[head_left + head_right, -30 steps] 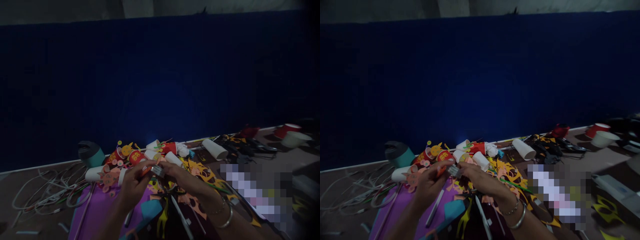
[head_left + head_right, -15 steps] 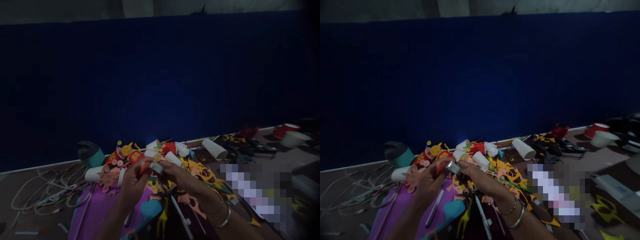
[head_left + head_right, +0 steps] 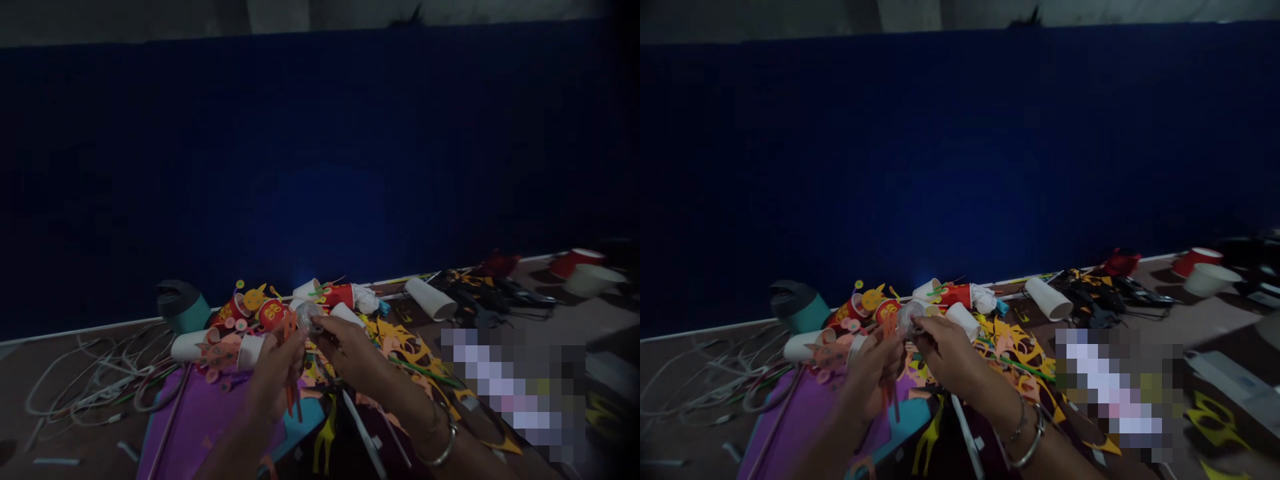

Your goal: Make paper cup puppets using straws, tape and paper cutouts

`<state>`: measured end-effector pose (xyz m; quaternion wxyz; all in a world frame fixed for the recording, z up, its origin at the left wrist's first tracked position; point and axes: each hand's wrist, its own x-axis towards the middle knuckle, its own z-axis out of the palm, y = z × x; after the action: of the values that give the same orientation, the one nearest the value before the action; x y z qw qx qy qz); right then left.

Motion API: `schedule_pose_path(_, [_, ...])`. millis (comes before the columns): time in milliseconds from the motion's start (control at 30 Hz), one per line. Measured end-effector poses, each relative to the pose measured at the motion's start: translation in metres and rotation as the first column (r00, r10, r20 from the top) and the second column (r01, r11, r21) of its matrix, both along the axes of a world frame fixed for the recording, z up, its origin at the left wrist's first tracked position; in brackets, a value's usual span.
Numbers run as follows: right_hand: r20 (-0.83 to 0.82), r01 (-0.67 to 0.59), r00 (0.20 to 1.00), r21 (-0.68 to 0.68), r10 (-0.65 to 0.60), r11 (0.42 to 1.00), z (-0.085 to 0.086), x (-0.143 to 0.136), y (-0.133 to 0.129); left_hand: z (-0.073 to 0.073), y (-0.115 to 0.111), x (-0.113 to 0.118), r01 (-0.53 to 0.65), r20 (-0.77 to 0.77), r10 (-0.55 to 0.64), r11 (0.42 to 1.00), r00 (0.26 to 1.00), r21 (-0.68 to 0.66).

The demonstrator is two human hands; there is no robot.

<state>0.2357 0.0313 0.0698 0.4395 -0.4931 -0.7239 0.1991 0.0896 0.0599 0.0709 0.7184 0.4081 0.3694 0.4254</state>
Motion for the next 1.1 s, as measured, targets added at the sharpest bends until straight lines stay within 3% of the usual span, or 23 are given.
schedule_pose_path(300, [0.041,0.008,0.999,0.144,-0.014,0.99,-0.012,-0.003,0.003,0.002,-0.006,0.006,-0.026,0.095,0.026,1.0,0.995,-0.003])
schedule_pose_path(733, [0.047,0.008,0.999,0.124,-0.014,0.992,-0.01,-0.007,0.002,0.002,-0.006,0.004,-0.024,0.135,0.029,0.999,0.99,-0.04])
schedule_pose_path(900, [-0.035,0.003,0.999,0.088,0.0,0.996,-0.007,-0.007,0.003,0.0,-0.007,0.005,-0.048,0.101,0.052,0.998,0.994,-0.05])
schedule_pose_path(1100, [-0.244,-0.112,0.967,-0.128,0.078,0.985,-0.001,-0.007,0.0,0.005,-0.009,0.003,-0.07,0.049,0.068,0.997,0.996,0.041])
